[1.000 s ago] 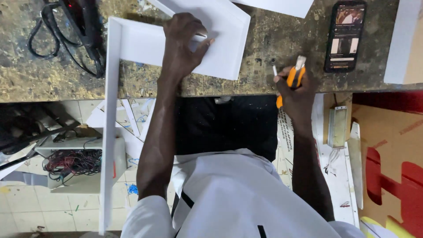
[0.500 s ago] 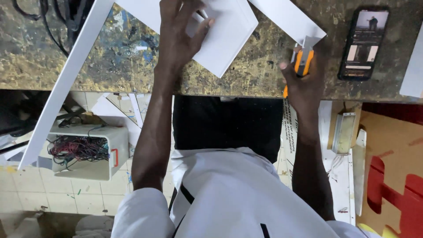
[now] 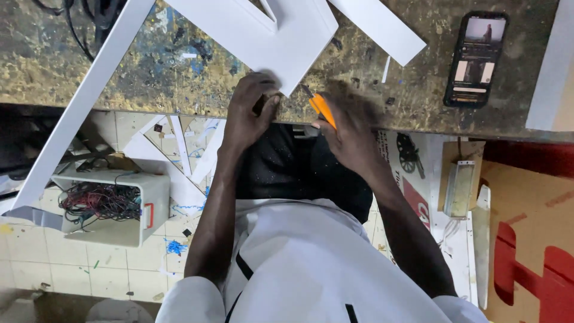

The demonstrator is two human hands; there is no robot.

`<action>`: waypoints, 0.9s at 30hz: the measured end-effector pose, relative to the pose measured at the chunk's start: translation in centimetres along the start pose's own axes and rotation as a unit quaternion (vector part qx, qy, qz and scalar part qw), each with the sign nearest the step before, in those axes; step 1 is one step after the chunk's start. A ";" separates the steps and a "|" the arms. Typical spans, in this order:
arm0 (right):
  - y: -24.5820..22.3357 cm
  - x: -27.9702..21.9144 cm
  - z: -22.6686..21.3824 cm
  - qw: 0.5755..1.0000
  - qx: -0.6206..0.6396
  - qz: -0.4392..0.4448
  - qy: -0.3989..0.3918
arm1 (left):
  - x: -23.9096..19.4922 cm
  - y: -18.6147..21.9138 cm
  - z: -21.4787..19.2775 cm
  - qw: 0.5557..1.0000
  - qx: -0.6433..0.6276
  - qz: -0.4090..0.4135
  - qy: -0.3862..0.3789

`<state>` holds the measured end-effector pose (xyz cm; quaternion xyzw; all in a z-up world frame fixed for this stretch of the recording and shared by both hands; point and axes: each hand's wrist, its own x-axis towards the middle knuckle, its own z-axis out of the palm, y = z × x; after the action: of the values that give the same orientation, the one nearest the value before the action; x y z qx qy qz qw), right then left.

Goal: Fabricating a 3D letter sign by cutting and bending acrylic strips to form the edges of a letter frame.

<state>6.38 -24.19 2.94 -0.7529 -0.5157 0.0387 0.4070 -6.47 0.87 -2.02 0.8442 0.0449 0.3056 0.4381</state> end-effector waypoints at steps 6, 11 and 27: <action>1.3 -2.1 3.0 0.995 0.099 0.029 0.000 | -0.1 -0.6 0.6 0.999 -0.016 -0.015 0.045; 2.1 -2.1 3.9 0.998 0.040 0.051 -0.022 | 0.0 1.0 -0.1 0.998 -0.024 -0.039 0.032; 2.6 -1.1 3.9 0.999 -0.033 0.007 -0.040 | 0.2 1.8 0.4 0.993 -0.082 -0.059 0.064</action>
<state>5.89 -23.22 -1.74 -0.7673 -0.5276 0.0544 0.3604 -6.43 -0.41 -0.66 0.7799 0.0968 0.3355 0.5195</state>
